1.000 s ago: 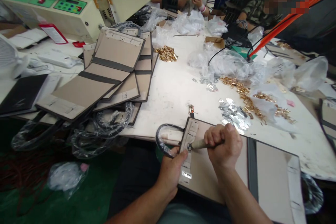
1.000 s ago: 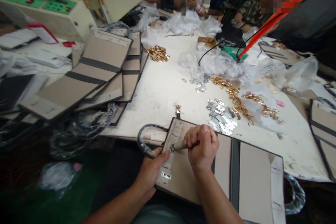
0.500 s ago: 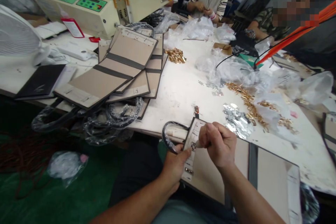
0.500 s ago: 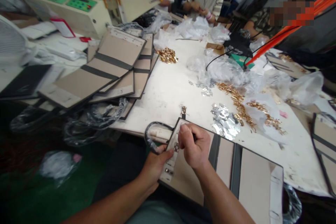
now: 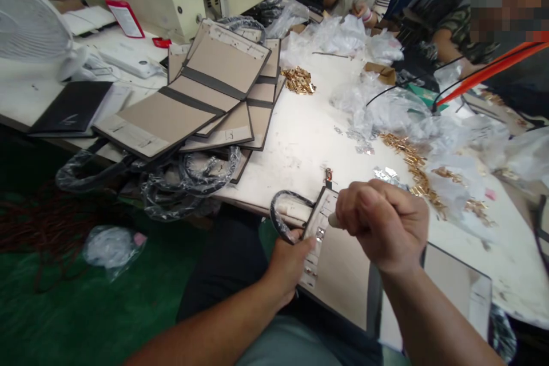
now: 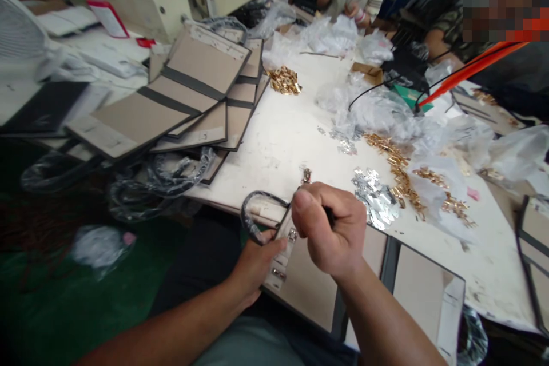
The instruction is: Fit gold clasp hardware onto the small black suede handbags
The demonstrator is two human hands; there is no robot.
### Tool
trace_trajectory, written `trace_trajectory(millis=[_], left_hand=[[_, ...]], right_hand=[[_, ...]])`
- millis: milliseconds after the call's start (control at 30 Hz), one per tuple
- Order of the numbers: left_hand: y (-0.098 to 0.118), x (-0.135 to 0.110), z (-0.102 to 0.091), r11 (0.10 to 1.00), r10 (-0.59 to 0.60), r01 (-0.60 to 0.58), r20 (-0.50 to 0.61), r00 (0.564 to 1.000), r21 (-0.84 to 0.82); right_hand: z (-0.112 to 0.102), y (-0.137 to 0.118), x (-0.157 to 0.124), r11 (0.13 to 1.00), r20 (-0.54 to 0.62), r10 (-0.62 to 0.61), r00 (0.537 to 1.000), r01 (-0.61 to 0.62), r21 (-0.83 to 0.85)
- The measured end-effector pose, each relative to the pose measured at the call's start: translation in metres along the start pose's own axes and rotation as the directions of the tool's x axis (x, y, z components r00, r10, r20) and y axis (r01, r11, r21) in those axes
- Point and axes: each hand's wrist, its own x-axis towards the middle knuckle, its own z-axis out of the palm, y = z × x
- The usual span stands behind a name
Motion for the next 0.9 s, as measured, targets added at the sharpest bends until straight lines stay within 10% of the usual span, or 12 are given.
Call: trace_trajectory(millis=[333,533,733,900], left_hand=[[-0.005,0.003,0.0,1.0,-0.005,0.005,-0.004,1.0,-0.022],[-0.006,0.002,-0.002,0.999,0.032,-0.031,-0.01,0.999,0.013],[-0.009,-0.012,-0.002,0.998,0.04,-0.04,0.016,0.999,0.038],[-0.023,-0.02,-0.013,0.996,0.027,-0.028,0.021,0.999,0.085]], right_hand=[[-0.005,0.005,-0.025,0.969,-0.223,-0.153,0.963,0.19,0.156],[-0.016,0.012,-0.029,0.982,-0.141,0.04,0.989,-0.065,-0.176],[-0.06,0.012,-0.045,0.708,-0.189,0.232,0.954,-0.299,-0.64],[-0.053,0.043,-0.053,0.544,-0.177,0.27,0.946,-0.302,-0.783]])
